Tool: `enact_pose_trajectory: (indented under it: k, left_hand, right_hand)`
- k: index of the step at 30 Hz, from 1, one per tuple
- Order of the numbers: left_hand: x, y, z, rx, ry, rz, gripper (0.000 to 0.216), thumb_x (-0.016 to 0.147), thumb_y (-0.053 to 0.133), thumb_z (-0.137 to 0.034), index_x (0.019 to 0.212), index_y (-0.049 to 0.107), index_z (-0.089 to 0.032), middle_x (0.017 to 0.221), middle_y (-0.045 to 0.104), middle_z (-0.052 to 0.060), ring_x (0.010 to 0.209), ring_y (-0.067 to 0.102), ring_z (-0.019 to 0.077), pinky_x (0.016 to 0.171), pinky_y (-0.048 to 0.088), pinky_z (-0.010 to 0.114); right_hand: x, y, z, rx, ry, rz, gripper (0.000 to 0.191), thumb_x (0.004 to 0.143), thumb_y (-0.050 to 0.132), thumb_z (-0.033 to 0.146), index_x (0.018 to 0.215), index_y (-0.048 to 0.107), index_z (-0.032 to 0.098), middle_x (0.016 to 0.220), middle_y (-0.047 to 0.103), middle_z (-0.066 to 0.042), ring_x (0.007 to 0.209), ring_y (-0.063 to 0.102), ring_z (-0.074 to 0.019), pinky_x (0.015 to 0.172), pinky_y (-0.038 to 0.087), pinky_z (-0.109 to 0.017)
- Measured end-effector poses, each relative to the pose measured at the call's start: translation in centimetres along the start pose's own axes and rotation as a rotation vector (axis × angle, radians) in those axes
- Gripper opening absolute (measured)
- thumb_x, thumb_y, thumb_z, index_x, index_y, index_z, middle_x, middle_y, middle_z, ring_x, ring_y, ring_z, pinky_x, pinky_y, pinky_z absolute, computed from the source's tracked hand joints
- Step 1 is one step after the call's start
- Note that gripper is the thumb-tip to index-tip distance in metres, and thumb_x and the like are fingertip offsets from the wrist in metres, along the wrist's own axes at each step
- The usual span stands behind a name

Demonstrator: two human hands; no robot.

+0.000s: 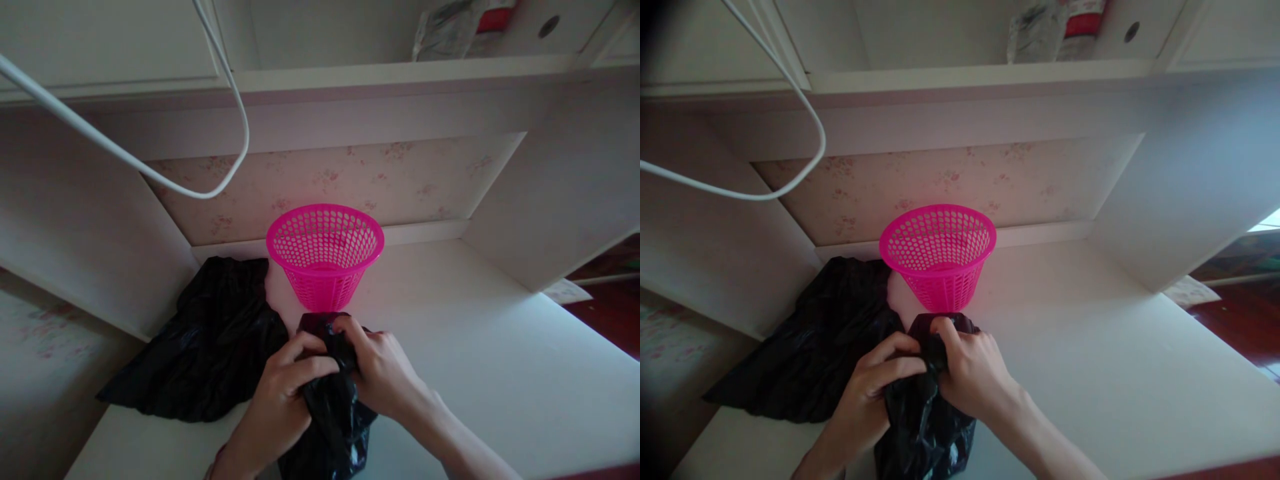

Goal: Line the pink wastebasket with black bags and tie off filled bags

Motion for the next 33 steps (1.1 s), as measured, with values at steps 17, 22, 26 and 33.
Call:
enact_pose_trajectory:
  k: [17,22,26,33]
  left_hand:
    - [-0.8,2.7,-1.1,0.125,0.018,0.066,0.047,0.076,0.053,0.003,0.105,0.076,-0.027,0.099,0.074,0.003,0.090,0.070,0.0174,0.083,0.055,0.025]
    - [-0.9,2.2,-0.8,0.000,-0.001,-0.011,0.043,0.078,0.054,0.003,0.104,0.076,-0.024,0.097,0.078,0.003,0.087,0.074,0.0162,0.081,0.057,0.022]
    - [-1.0,1.2,-0.4,0.017,-0.008,-0.125,0.040,0.080,0.057,0.003,0.103,0.077,-0.024,0.113,0.081,0.005,0.099,0.078,0.0196,0.088,0.060,0.025]
    - [-1.2,0.6,-1.2,0.022,0.119,-0.176,0.034,0.083,0.068,-0.001,0.105,0.074,-0.026,0.127,0.077,0.006,0.111,0.076,0.0200,0.096,0.059,0.025]
  right_hand:
    - [-1.4,-1.7,-0.1,-0.077,-0.043,-0.280,0.053,0.076,0.056,0.012,0.128,0.066,0.016,0.065,0.074,-0.002,0.052,0.067,-0.0181,0.051,0.041,-0.026]
    - [-1.1,-1.5,-1.7,0.067,0.101,-0.240,0.052,0.075,0.056,0.012,0.125,0.069,0.019,0.067,0.076,-0.001,0.050,0.065,-0.0158,0.051,0.045,-0.024]
    - [-1.4,-0.7,-2.2,0.295,0.125,-0.168,0.064,0.072,0.054,0.007,0.133,0.067,0.023,0.088,0.082,-0.003,0.070,0.075,-0.0182,0.063,0.054,-0.025]
    - [-3.0,0.9,-2.0,1.021,0.151,0.112,0.075,0.089,0.070,0.022,0.158,0.043,0.026,0.135,0.071,-0.011,0.116,0.071,-0.0230,0.096,0.057,-0.037]
Point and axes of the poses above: each hand's wrist, its own x-axis towards the middle knuckle, its own y-axis out of the palm, z = x × y, the point moved 10 cm from there along x, towards the middle knuckle
